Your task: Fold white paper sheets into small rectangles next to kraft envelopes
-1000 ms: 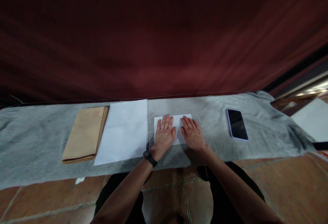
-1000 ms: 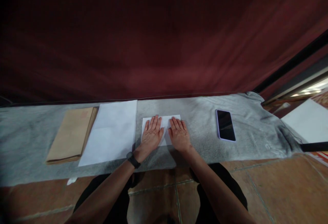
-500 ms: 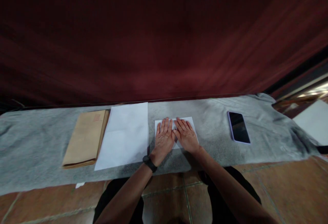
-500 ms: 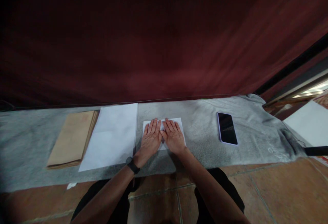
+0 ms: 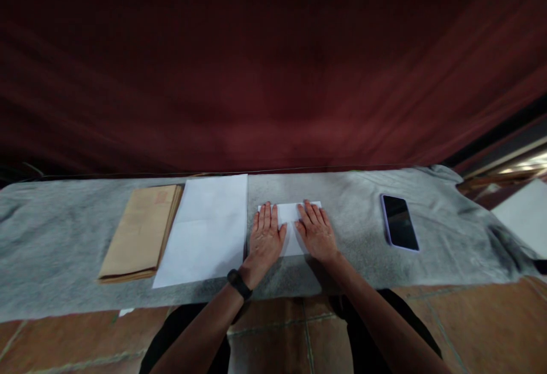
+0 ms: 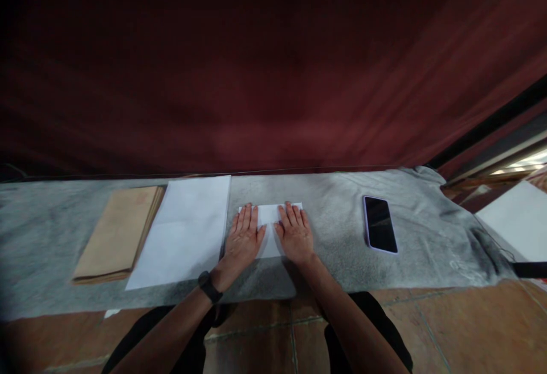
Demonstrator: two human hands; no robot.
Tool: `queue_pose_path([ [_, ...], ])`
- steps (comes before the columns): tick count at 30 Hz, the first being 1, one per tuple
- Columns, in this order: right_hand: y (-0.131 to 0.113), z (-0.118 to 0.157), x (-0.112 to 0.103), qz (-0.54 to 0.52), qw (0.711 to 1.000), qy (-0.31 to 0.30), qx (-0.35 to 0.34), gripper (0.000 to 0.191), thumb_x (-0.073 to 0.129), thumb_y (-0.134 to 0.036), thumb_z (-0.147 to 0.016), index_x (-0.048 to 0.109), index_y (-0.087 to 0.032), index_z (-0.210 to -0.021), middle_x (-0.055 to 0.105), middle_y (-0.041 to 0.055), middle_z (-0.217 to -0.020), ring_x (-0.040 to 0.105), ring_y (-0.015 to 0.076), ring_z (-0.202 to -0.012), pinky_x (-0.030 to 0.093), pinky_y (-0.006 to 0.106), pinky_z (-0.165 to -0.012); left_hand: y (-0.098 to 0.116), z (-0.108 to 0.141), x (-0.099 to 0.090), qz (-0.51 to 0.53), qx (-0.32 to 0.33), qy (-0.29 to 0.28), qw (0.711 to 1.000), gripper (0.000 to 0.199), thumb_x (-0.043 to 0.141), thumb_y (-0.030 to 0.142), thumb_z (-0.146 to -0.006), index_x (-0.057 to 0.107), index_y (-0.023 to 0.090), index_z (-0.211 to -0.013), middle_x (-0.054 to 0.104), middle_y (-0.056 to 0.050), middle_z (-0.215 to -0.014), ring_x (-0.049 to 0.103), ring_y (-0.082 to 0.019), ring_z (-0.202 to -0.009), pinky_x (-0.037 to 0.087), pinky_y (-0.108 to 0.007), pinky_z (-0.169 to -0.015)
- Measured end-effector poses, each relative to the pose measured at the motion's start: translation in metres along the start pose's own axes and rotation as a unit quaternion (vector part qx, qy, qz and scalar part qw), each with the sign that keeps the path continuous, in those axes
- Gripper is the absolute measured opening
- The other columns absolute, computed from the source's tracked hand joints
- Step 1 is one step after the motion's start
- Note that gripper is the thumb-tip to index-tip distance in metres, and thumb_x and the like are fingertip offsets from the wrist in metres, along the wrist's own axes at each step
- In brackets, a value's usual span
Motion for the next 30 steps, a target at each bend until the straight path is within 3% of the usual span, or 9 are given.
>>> queue_pose_path([
  [7, 0.013, 0.005, -0.002, 0.008, 1.0, 0.006, 0.006, 0.055, 0.038, -0.04, -0.105, 0.039, -0.017, -0.155, 0.043, 0.0139, -0.158, 0.04, 0.0309, -0.144, 0.029, 0.051, -0.118, -0.009, 0.004, -0.001, 0.003, -0.025, 0.009, 1.0, 0.064, 0.036, 0.038, -0.102, 0.031, 0.001, -0.154, 0.034, -0.025, -0.159, 0.027, -0.032, -0.151, 0.031, -0.052, -0.121],
  [13, 0.02, 0.007, -0.005, 0.011, 1.0, 0.004, 0.02, 0.055, 0.037, -0.041, -0.105, 0.041, -0.015, -0.153, 0.044, 0.0161, -0.157, 0.041, 0.0329, -0.142, 0.029, 0.052, -0.117, -0.011, 0.005, -0.008, -0.012, -0.043, 0.006, 0.999, 0.063, 0.036, 0.034, -0.102, 0.032, -0.003, -0.152, 0.036, -0.026, -0.158, 0.027, -0.034, -0.152, 0.024, -0.055, -0.124],
  [18, 0.021, 0.008, -0.004, 0.01, 1.0, 0.003, 0.026, 0.056, 0.037, -0.041, -0.105, 0.041, -0.014, -0.154, 0.043, 0.0167, -0.157, 0.04, 0.0332, -0.143, 0.027, 0.053, -0.117, 0.016, 0.005, -0.011, 0.016, 0.009, 0.017, 1.0, 0.062, 0.033, 0.031, -0.102, 0.024, 0.006, -0.158, 0.032, -0.019, -0.162, 0.022, -0.029, -0.154, 0.022, -0.055, -0.125],
  [22, 0.018, 0.008, -0.007, 0.007, 0.999, 0.024, 0.023, 0.055, 0.036, -0.04, -0.105, 0.041, -0.016, -0.154, 0.046, 0.0166, -0.155, 0.041, 0.0334, -0.142, 0.028, 0.054, -0.116, 0.041, 0.011, 0.001, 0.038, 0.069, -0.016, 0.997, 0.062, 0.034, 0.033, -0.102, 0.023, 0.011, -0.159, 0.032, -0.014, -0.163, 0.023, -0.026, -0.154, 0.023, -0.053, -0.126],
  [30, 0.029, 0.006, -0.007, 0.017, 0.999, 0.007, 0.034, 0.053, 0.036, -0.041, -0.106, 0.044, -0.016, -0.152, 0.046, 0.0155, -0.155, 0.043, 0.0352, -0.14, 0.028, 0.057, -0.116, 0.035, 0.016, 0.003, 0.017, 0.059, -0.04, 0.997, 0.06, 0.036, 0.041, -0.103, 0.032, 0.014, -0.157, 0.032, -0.014, -0.163, 0.024, -0.029, -0.153, 0.022, -0.056, -0.124],
])
Point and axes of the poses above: each hand's wrist, its own z-axis away from the middle knuckle, its own x-axis out of the palm, y = z × x, the point moved 8 cm from there along -z, towards the middle knuckle
